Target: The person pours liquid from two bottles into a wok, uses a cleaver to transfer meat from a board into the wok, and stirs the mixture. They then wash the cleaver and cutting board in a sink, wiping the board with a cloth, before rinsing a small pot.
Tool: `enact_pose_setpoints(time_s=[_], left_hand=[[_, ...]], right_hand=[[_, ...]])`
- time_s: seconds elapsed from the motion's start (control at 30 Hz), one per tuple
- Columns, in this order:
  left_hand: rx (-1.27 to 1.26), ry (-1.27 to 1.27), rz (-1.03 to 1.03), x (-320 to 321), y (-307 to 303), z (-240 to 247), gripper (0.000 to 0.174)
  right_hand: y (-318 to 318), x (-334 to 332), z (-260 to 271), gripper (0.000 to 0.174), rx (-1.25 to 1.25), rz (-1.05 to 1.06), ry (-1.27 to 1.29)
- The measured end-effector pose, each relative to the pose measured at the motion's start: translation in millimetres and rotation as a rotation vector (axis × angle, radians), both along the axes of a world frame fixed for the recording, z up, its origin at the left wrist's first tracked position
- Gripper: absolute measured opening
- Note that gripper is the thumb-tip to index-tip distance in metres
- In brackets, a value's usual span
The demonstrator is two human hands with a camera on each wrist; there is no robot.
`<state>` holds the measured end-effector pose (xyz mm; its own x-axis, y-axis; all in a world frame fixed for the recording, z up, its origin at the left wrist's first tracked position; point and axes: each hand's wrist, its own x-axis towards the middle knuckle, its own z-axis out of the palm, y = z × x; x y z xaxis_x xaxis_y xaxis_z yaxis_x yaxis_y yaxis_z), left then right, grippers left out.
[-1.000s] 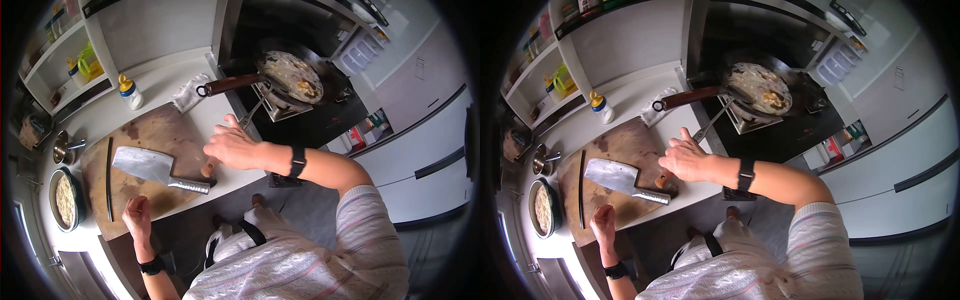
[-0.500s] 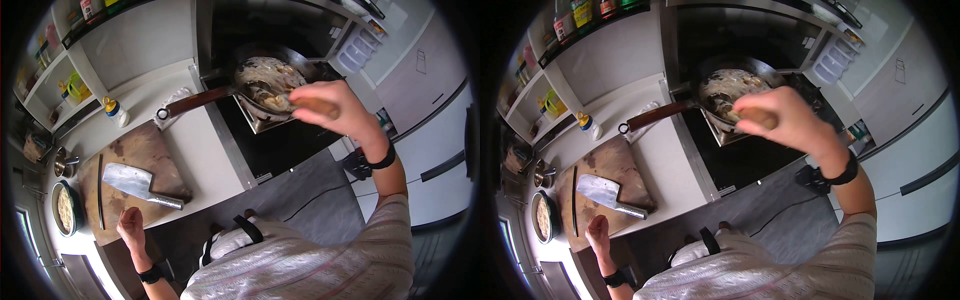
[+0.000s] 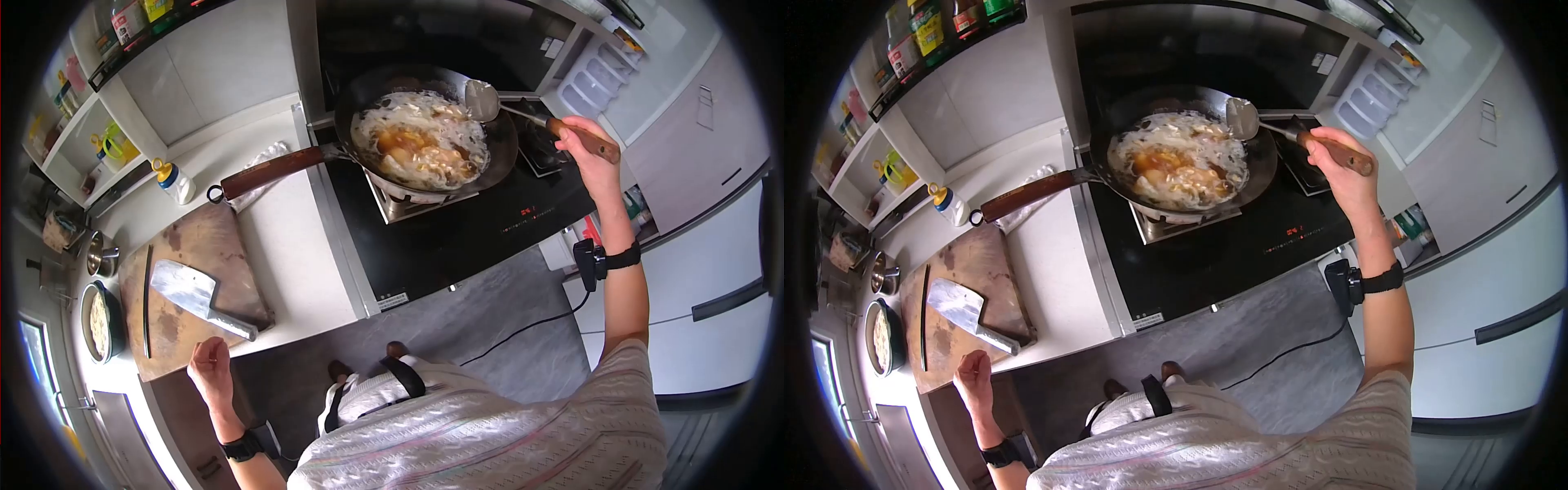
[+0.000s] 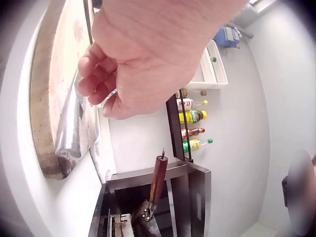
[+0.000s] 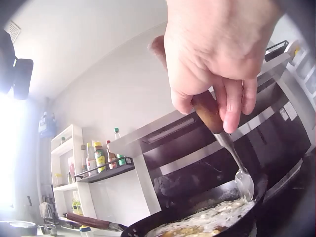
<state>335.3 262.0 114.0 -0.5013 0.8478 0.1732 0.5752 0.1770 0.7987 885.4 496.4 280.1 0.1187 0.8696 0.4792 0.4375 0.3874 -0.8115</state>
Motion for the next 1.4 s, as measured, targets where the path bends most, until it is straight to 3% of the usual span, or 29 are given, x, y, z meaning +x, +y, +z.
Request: enact_pose_setpoints(time_s=[0.1,0.27,0.67,0.9,1.27,1.4], left_hand=[[0.001,0.015,0.003,9,0,3,0.009],[-0.017,0.017,0.009,17,1,3,0.008],[-0.012,0.016,-0.013,28,9,8,0.007],[-0.029,0.042,-0.009,27,9,9,0.008],[-0.026,0.082,-0.019,30,15,6,0.009],[-0.05,0.083,-0.016,32,15,6,0.009]], right_hand=[[0,12,-8,0.019,-0.005,-0.03,0.048],[-6,23,-21,0.026,-0.22,-0.126,0.248],[1,3,-55,0.031,-0.331,-0.018,0.612],[2,6,-49,0.031,-0.307,0.02,0.687],[-9,-3,-21,0.03,-0.137,0.006,0.403],[-12,-3,-21,0.022,-0.068,0.047,0.316]])
